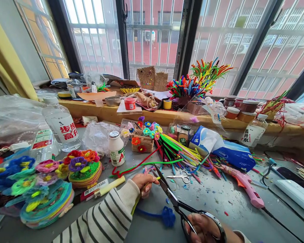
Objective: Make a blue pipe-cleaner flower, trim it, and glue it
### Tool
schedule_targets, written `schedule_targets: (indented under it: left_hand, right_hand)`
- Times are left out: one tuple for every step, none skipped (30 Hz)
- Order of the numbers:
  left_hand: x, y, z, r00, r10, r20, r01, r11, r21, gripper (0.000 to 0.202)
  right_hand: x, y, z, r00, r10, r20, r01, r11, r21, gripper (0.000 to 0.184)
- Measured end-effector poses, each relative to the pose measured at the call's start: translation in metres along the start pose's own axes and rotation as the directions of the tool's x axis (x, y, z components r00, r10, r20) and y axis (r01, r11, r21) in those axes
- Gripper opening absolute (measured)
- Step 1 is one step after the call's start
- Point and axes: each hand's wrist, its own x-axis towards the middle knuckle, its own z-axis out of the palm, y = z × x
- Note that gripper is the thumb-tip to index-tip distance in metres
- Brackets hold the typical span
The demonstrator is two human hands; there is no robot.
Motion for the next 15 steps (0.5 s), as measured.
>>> schedule_targets:
  left_hand:
    - [-0.0005, 0.0008, -0.0001, 1.0, -0.005, 0.008, 0.005, 1.0, 0.003, 0.015]
    - [-0.001, 0.0014, -0.0002, 1.0, -0.013, 0.024, 0.012, 1.0, 0.006, 0.015]
    - [-0.0013, 0.0017, -0.0002, 0.999, -0.013, 0.042, 0.013, 1.0, 0.004, 0.014]
    - [-0.0015, 0.0017, -0.0003, 0.998, -0.01, 0.063, 0.01, 1.0, 0.001, 0.014]
    - [-0.0017, 0.0013, -0.0002, 0.996, -0.006, 0.087, 0.006, 1.0, -0.001, 0.014]
    - [-0.0018, 0.0008, -0.0001, 0.994, 0.0, 0.11, 0.0, 1.0, -0.004, 0.013]
    - [-0.0019, 0.0002, 0.0002, 0.991, 0.004, 0.13, -0.004, 1.0, -0.006, 0.013]
    - [-0.0022, -0.0004, 0.0006, 0.989, 0.006, 0.149, -0.005, 1.0, -0.007, 0.013]
    - [-0.0026, -0.0007, 0.001, 0.986, 0.005, 0.164, -0.004, 1.0, -0.008, 0.013]
    - [-0.0032, -0.0008, 0.0016, 0.985, 0.005, 0.174, -0.003, 1.0, -0.007, 0.013]
    - [-0.0039, -0.0006, 0.0022, 0.984, 0.004, 0.178, -0.003, 1.0, -0.007, 0.014]
    - [-0.0047, -0.0001, 0.0028, 0.984, 0.003, 0.179, -0.002, 1.0, -0.006, 0.014]
    - [-0.0055, 0.0005, 0.0034, 0.984, 0.001, 0.177, -0.001, 1.0, -0.004, 0.014]
    - [-0.0062, 0.0012, 0.0038, 0.985, -0.001, 0.173, 0.001, 1.0, 0.001, 0.015]
    - [-0.0067, 0.002, 0.0041, 0.987, -0.002, 0.163, 0.0, 1.0, 0.012, 0.017]
  right_hand:
    - [-0.0001, 0.0007, -0.0002, 1.0, -0.016, 0.023, 0.016, 1.0, 0.0, 0.045]
    - [0.0001, 0.0015, -0.0008, 0.998, -0.032, 0.056, 0.032, 0.999, 0.0, 0.045]
    - [0.0004, 0.0025, -0.0016, 0.995, -0.05, 0.09, 0.05, 0.999, 0.004, 0.045]
    - [0.0009, 0.0034, -0.0025, 0.99, -0.074, 0.12, 0.073, 0.997, 0.009, 0.046]
    - [0.0016, 0.0041, -0.0034, 0.984, -0.098, 0.149, 0.096, 0.995, 0.015, 0.049]
    - [0.0022, 0.0045, -0.0042, 0.978, -0.119, 0.17, 0.118, 0.993, 0.02, 0.052]
    - [0.0028, 0.0045, -0.0047, 0.973, -0.132, 0.19, 0.131, 0.991, 0.022, 0.056]
    - [0.003, 0.0039, -0.0049, 0.969, -0.135, 0.209, 0.133, 0.991, 0.023, 0.06]
    - [0.003, 0.0029, -0.0047, 0.965, -0.128, 0.231, 0.127, 0.992, 0.022, 0.063]
    - [0.0025, 0.0015, -0.0043, 0.962, -0.116, 0.247, 0.114, 0.993, 0.022, 0.065]
    - [0.0018, 0.0001, -0.0037, 0.961, -0.101, 0.258, 0.098, 0.995, 0.026, 0.067]
    - [0.0008, -0.0012, -0.0033, 0.96, -0.088, 0.265, 0.083, 0.996, 0.03, 0.068]
    - [-0.0001, -0.0021, -0.003, 0.959, -0.08, 0.27, 0.073, 0.997, 0.036, 0.069]
    - [-0.001, -0.0026, -0.003, 0.957, -0.075, 0.279, 0.067, 0.997, 0.041, 0.071]
    - [-0.0017, -0.0026, -0.0032, 0.956, -0.073, 0.285, 0.062, 0.997, 0.046, 0.072]
